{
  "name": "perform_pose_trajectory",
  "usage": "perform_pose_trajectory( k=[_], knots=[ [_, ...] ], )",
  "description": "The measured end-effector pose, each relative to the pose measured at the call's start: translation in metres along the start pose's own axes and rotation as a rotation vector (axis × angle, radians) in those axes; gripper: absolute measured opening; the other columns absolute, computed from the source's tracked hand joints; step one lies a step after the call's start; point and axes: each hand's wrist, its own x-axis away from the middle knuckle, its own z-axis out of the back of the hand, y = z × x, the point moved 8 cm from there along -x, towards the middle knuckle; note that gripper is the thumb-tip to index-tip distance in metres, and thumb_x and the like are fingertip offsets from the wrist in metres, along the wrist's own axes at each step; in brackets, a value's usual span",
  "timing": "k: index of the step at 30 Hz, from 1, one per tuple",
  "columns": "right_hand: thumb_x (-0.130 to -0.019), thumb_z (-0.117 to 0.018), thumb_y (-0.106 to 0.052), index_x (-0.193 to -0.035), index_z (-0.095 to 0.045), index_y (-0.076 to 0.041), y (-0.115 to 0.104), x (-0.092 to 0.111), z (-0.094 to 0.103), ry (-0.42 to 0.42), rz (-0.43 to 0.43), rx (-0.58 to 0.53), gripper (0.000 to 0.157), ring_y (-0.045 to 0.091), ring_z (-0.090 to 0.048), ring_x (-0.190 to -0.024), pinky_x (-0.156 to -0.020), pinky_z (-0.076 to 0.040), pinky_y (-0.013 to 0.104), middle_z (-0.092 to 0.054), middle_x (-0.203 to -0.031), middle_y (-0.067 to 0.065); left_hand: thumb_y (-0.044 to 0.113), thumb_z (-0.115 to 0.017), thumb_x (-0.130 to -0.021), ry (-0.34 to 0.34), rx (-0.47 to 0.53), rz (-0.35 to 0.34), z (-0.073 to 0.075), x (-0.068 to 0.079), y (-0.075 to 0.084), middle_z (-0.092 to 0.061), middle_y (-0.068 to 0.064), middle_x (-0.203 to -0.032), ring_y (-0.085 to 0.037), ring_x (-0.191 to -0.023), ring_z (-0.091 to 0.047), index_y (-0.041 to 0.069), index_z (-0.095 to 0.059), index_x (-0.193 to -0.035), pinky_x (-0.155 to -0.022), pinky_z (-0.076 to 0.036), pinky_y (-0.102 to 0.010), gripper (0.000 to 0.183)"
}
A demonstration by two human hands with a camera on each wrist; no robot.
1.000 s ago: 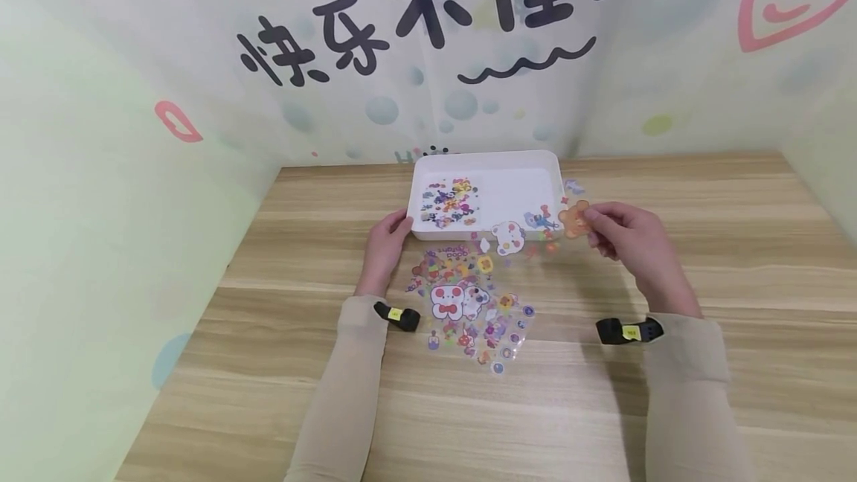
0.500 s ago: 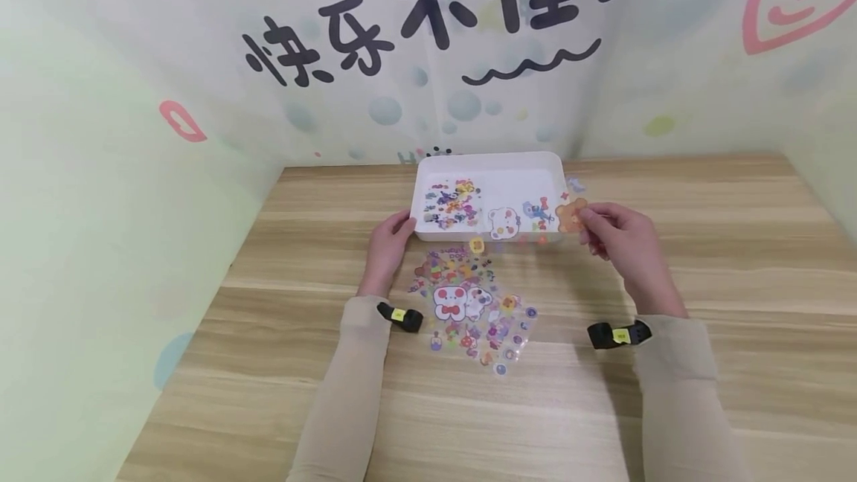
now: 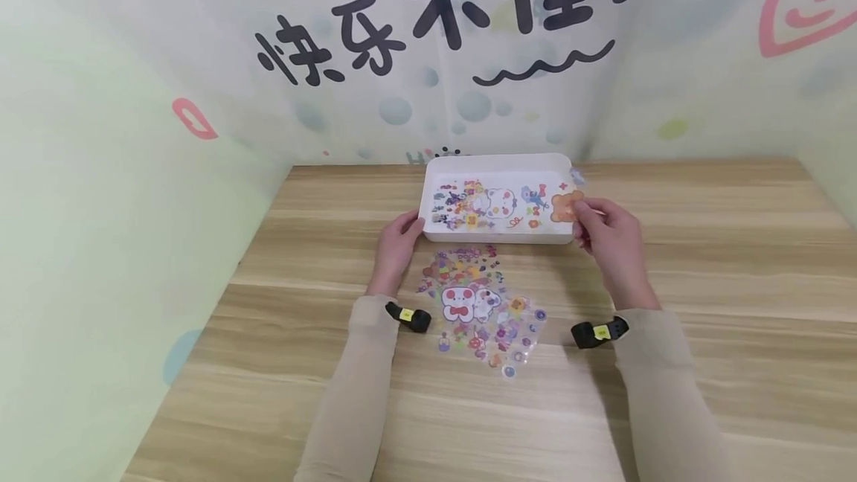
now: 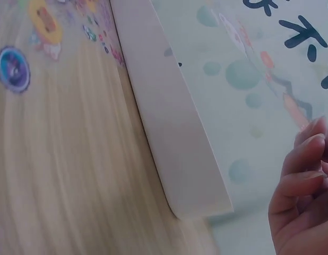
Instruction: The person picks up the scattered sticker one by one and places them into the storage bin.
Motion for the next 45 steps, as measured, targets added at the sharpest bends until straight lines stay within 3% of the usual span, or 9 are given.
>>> perform_pose_trajectory(
  k=[8,21,28,33,45],
  knots=[
    [-0.083,-0.056,-0.043,-0.113,-0.054,-0.008,0.003,-0.012,-0.018,-0.015,-0.015,0.096,0.046,0.010,-0.048,-0.064,-0.051,-0.044,0.017,-0.054,-0.074,-0.001,0.040,-0.051,-0.088,0.002,-0.008,-0.001,-0.002,0.000,-0.001,-0.056,0.006,-0.117,-0.011,-0.109,-0.050,0.023,-0.054,-0.122,-0.091,-0.042,-0.030,0.038],
    [-0.084,-0.048,-0.052,-0.116,-0.051,-0.012,0.009,-0.027,-0.029,-0.040,-0.056,0.204,0.051,0.017,-0.048,-0.075,-0.063,-0.048,0.023,-0.053,-0.088,0.006,0.043,-0.052,-0.087,0.001,-0.004,0.020,-0.005,0.003,-0.002,-0.056,0.008,-0.117,-0.011,-0.110,-0.049,0.025,-0.054,-0.121,-0.091,-0.041,-0.030,0.039],
    [-0.084,-0.050,-0.050,-0.113,-0.053,-0.011,0.007,-0.042,-0.041,-0.045,-0.038,0.209,0.049,0.015,-0.049,-0.070,-0.059,-0.045,0.023,-0.055,-0.082,0.004,0.042,-0.052,-0.087,0.000,-0.011,0.017,-0.005,0.002,-0.002,-0.055,0.008,-0.118,-0.010,-0.110,-0.048,0.025,-0.052,-0.123,-0.092,-0.041,-0.029,0.040],
    [-0.085,-0.049,-0.049,-0.113,-0.054,-0.011,0.011,-0.050,-0.050,-0.051,-0.031,0.242,0.048,0.015,-0.051,-0.071,-0.064,-0.046,0.027,-0.057,-0.083,0.004,0.042,-0.052,-0.087,0.000,-0.015,0.019,-0.006,0.001,-0.003,-0.055,0.008,-0.118,-0.011,-0.111,-0.048,0.024,-0.052,-0.124,-0.092,-0.040,-0.030,0.042],
    [-0.087,-0.046,-0.049,-0.114,-0.054,-0.011,0.017,-0.057,-0.062,-0.044,-0.022,0.308,0.047,0.017,-0.052,-0.074,-0.064,-0.041,0.029,-0.060,-0.085,0.005,0.041,-0.051,-0.088,0.016,-0.027,0.021,0.000,0.001,-0.001,-0.055,0.008,-0.119,-0.012,-0.112,-0.047,0.024,-0.052,-0.124,-0.093,-0.040,-0.031,0.040]
  ],
)
